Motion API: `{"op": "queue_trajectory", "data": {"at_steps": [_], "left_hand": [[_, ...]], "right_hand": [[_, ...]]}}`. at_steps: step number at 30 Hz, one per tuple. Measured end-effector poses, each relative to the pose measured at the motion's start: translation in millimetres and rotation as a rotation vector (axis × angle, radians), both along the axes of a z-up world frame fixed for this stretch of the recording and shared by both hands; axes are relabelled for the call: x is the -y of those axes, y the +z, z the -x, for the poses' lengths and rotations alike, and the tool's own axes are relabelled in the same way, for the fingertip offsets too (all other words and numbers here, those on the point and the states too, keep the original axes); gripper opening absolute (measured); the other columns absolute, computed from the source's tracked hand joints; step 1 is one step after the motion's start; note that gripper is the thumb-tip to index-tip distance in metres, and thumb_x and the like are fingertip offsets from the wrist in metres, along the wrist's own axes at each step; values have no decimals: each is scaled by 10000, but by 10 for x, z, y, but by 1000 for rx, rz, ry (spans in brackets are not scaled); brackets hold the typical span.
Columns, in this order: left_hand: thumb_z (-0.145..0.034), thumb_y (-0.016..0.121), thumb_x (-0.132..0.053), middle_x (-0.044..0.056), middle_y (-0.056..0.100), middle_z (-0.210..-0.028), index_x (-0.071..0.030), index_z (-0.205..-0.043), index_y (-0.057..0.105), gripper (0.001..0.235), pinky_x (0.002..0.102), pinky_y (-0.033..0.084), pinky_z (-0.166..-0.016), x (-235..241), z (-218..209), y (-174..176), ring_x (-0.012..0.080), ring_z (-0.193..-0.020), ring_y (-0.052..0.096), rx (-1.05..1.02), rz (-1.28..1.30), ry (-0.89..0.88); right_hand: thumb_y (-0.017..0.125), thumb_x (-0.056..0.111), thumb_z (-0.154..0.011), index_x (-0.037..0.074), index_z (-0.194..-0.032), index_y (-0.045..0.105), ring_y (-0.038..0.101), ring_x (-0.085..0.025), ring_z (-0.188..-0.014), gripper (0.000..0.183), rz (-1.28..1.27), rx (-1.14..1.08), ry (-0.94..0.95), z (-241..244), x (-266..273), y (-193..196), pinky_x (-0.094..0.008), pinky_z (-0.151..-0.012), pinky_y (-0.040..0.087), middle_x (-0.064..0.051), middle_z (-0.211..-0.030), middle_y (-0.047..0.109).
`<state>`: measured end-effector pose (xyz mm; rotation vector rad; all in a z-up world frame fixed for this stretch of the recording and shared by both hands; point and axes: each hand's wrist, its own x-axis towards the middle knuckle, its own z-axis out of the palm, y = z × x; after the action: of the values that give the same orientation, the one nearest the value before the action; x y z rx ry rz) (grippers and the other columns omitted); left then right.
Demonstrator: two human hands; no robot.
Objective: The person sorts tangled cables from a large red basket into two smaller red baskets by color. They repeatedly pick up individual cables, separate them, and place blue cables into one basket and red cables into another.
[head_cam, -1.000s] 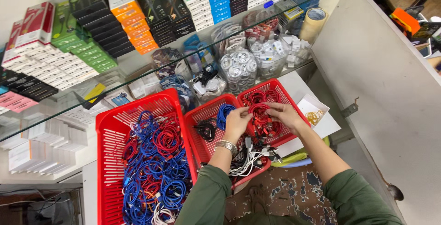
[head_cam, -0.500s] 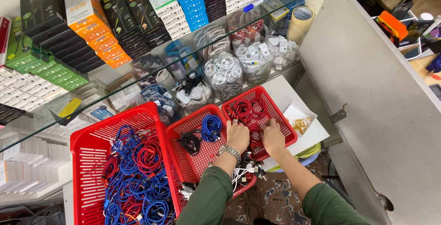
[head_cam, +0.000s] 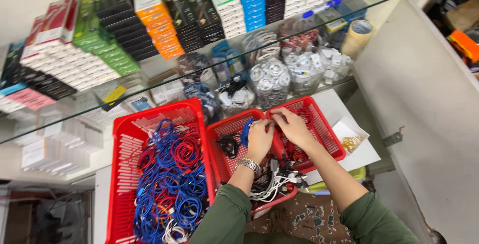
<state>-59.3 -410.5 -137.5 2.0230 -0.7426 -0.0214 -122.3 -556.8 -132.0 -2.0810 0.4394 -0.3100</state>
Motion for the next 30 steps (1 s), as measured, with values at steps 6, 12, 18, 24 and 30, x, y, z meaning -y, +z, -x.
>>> {"op": "queue_trajectory", "data": {"at_steps": [6, 12, 18, 24, 30], "left_hand": [[-950, 625, -183, 154, 755, -937, -51, -1007, 763, 200, 395, 569, -804, -982, -337, 307, 302, -858, 746, -123, 94, 159], [-977, 602, -186, 118, 803, -914, -52, -1048, 765, 223, 327, 587, -769, -2156, -615, 418, 201, -836, 780, -292, 172, 362], [-990, 593, -173, 85, 794, -909, -44, -1086, 768, 238, 305, 566, -764, -3365, -816, 351, 163, -848, 758, -328, 146, 526], [-1010, 564, -156, 60, 786, -893, -26, -1083, 767, 252, 276, 576, -781, -4105, -818, 198, 116, -825, 731, -410, 253, 537], [-1045, 540, -248, 88, 772, -1026, -60, -1223, 741, 328, 306, 546, -865, -4391, -809, 275, 177, -948, 676, -600, 175, 457]], "right_hand": [[600, 222, -992, 92, -1257, 671, 734, -176, -929, 304, -186, -46, 155, -460, -912, 322, -321, -809, 581, -80, -1104, 768], [574, 197, -1002, 52, -1241, 658, 736, -143, -915, 292, -309, -103, 370, -867, -1791, 200, -303, -780, 592, -63, -1050, 771], [623, 197, -968, 46, -1176, 706, 741, -191, -827, 271, -200, -275, 600, -1204, -2781, -127, -342, -746, 616, -96, -1002, 786], [750, 399, -885, 93, -1003, 796, 683, -319, -937, 332, 496, -215, 774, -1120, -3560, -655, -436, -839, 541, -158, -991, 743], [609, 388, -958, 139, -979, 753, 729, -228, -844, 289, 212, -352, 645, -1323, -3834, -82, -389, -801, 550, -89, -911, 777]]}}
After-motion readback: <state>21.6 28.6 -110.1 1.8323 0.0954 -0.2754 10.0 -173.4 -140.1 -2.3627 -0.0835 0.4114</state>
